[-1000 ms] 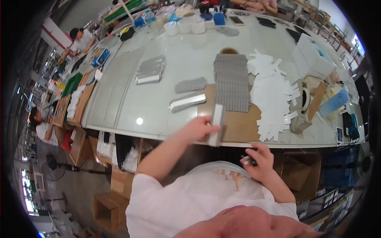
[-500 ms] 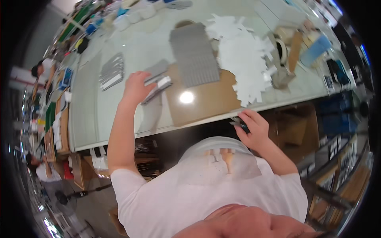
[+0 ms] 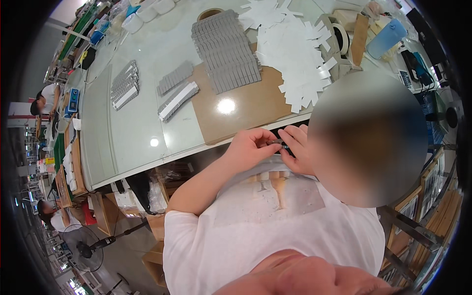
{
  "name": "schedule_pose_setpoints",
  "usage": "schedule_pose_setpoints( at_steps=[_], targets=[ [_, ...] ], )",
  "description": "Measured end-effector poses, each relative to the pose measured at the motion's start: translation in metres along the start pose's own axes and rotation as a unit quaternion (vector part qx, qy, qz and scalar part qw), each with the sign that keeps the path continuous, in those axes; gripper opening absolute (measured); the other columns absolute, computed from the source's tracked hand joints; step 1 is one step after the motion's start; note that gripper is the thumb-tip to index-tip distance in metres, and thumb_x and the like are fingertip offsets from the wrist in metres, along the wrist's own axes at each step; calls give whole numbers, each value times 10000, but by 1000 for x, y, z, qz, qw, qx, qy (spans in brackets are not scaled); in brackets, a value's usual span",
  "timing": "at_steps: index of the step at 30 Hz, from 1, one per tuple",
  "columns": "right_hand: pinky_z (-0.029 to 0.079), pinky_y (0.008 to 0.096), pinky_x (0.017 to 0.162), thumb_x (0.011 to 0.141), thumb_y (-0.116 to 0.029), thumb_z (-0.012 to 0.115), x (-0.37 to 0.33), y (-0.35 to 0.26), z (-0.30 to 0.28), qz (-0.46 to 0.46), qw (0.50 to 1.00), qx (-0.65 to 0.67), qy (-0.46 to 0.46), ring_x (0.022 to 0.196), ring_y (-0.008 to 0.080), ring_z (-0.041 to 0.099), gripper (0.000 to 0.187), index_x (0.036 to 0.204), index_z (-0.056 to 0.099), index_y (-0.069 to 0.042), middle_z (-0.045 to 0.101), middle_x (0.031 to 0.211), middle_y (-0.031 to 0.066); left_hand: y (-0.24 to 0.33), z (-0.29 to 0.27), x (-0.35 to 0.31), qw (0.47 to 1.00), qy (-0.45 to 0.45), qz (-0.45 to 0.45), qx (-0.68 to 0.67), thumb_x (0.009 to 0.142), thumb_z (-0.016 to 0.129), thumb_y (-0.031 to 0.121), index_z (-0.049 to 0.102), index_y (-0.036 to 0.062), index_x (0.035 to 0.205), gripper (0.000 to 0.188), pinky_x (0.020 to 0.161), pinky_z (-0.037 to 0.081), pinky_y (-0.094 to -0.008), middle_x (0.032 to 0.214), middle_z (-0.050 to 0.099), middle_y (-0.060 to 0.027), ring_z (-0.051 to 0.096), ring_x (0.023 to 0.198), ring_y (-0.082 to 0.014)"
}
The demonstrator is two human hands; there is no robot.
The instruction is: Assembling small white paper or plastic strips onto grey corrugated components at a factory workbench using scissors and tape.
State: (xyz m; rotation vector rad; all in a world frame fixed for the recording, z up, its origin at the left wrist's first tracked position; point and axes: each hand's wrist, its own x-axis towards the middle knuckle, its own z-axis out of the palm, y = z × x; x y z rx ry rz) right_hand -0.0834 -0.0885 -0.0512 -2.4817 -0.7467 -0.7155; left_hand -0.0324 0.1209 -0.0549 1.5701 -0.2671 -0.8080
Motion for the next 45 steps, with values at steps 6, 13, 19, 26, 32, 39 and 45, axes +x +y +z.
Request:
schedule_pose_setpoints(
  at_steps=[6, 13, 19, 26, 32, 39, 45],
  targets=[
    [415, 341, 559, 651, -164, 738, -10, -3, -1, -20, 1000, -7, -23, 675, 184, 542, 387, 1018, 714, -41, 540, 757, 11, 16, -4, -6, 991, -44, -99, 73, 870, 752, 120, 715, -9, 946, 154, 645, 475, -211, 807, 685, 21, 583, 723, -28],
    [388, 349, 533, 581, -153, 749, -16, 15, -13, -14, 1000, 0, 3, 613, 208, 520, 512, 1082, 705, -56, 533, 742, 16, 12, -23, -12, 980, -111, -106, 123, 915, 705, 217, 725, 4, 965, 219, 626, 488, -245, 796, 704, -3, 599, 695, -60],
    [399, 351, 540, 595, -141, 750, -14, 21, -21, -4, 1000, -15, -4, 613, 209, 518, 506, 1088, 702, -42, 527, 737, 23, 5, -21, -10, 991, -59, -118, 20, 988, 648, 194, 727, 8, 1050, 211, 648, 519, -231, 909, 736, -25, 627, 731, -77],
    [430, 339, 562, 665, -148, 747, -20, 28, -29, 25, 999, -32, 8, 646, 211, 543, 461, 1109, 700, -31, 565, 779, 25, 11, -1, 0, 989, -45, -111, -83, 997, 634, 155, 704, -12, 1076, 197, 654, 524, -238, 1000, 728, -72, 631, 740, -93],
    [518, 347, 756, 851, -33, 700, -58, 100, -50, 211, 925, -90, 304, 863, 289, 626, 435, 1262, 594, 61, 641, 1028, 172, -11, 0, -3, 989, -39, -130, -55, 969, 664, 181, 704, -33, 1128, 270, 673, 496, -235, 925, 685, -21, 589, 740, -83],
    [492, 343, 920, 897, -159, 695, -106, 252, -92, 408, 852, -137, 299, 1209, 309, 563, 463, 1317, 589, 2, 597, 1297, 193, -15, 18, 11, 990, -78, -115, 5, 996, 628, 108, 714, 11, 1136, 191, 658, 453, -218, 851, 639, 8, 546, 710, -75],
    [530, 361, 819, 859, -127, 675, -223, 255, -25, 491, 800, -144, 312, 903, 274, 658, 189, 1018, 688, -25, 679, 998, 136, -31, 29, 24, 979, -57, -197, 13, 1012, 588, 214, 685, 12, 1162, 269, 746, 470, -238, 889, 610, 12, 544, 796, -91]
  ],
)
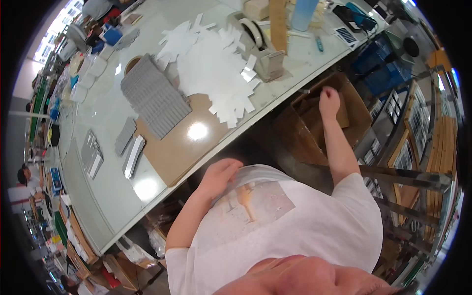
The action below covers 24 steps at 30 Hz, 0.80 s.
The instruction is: Assembling small white paper or plastic strips onto grey corrugated components at a factory workbench using scissors and tape.
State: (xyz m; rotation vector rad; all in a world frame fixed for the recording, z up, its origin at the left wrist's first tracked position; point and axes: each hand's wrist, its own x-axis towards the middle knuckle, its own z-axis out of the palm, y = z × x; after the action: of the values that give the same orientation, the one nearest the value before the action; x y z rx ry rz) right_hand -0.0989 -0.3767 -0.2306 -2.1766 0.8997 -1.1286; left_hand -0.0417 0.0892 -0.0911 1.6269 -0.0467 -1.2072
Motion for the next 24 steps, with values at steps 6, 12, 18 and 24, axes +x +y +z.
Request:
schedule_pose_setpoints(
  at_steps=[6, 12, 18, 24],
  targets=[
    [533, 472, 878, 890, -220, 614, -148, 70, 2, 129, 932, -218, -258, 1037, 370, 671, 277, 1113, 669, -66, 705, 1063, 195, 2, 12, 28, 983, -67, 1, -171, 1061, 527, 206, 636, -2, 1223, 286, 749, 495, -235, 965, 593, 7, 535, 793, -77],
    [536, 505, 844, 882, -124, 573, -157, 66, 4, 69, 887, -249, -384, 967, 406, 677, 254, 1112, 667, -72, 709, 1004, 220, -2, 19, 54, 971, -103, -40, -213, 1057, 535, 183, 628, -3, 1243, 279, 745, 522, -245, 1008, 606, -6, 548, 807, -70],
    [549, 510, 828, 842, -135, 595, -220, 20, 12, 44, 869, -187, -456, 912, 406, 686, 195, 994, 694, -64, 713, 963, 218, -15, 33, 96, 961, -105, -103, -233, 998, 645, 163, 651, 51, 1169, 205, 697, 550, -231, 991, 672, -16, 616, 770, -79],
    [560, 416, 781, 911, -189, 652, -203, -69, -3, 90, 921, 89, -368, 871, 345, 695, 205, 1044, 729, -53, 710, 948, 171, -20, 45, 128, 956, -101, -115, -249, 988, 667, 198, 636, 79, 1141, 196, 739, 570, -255, 1031, 701, -36, 668, 832, -102]
  ],
)
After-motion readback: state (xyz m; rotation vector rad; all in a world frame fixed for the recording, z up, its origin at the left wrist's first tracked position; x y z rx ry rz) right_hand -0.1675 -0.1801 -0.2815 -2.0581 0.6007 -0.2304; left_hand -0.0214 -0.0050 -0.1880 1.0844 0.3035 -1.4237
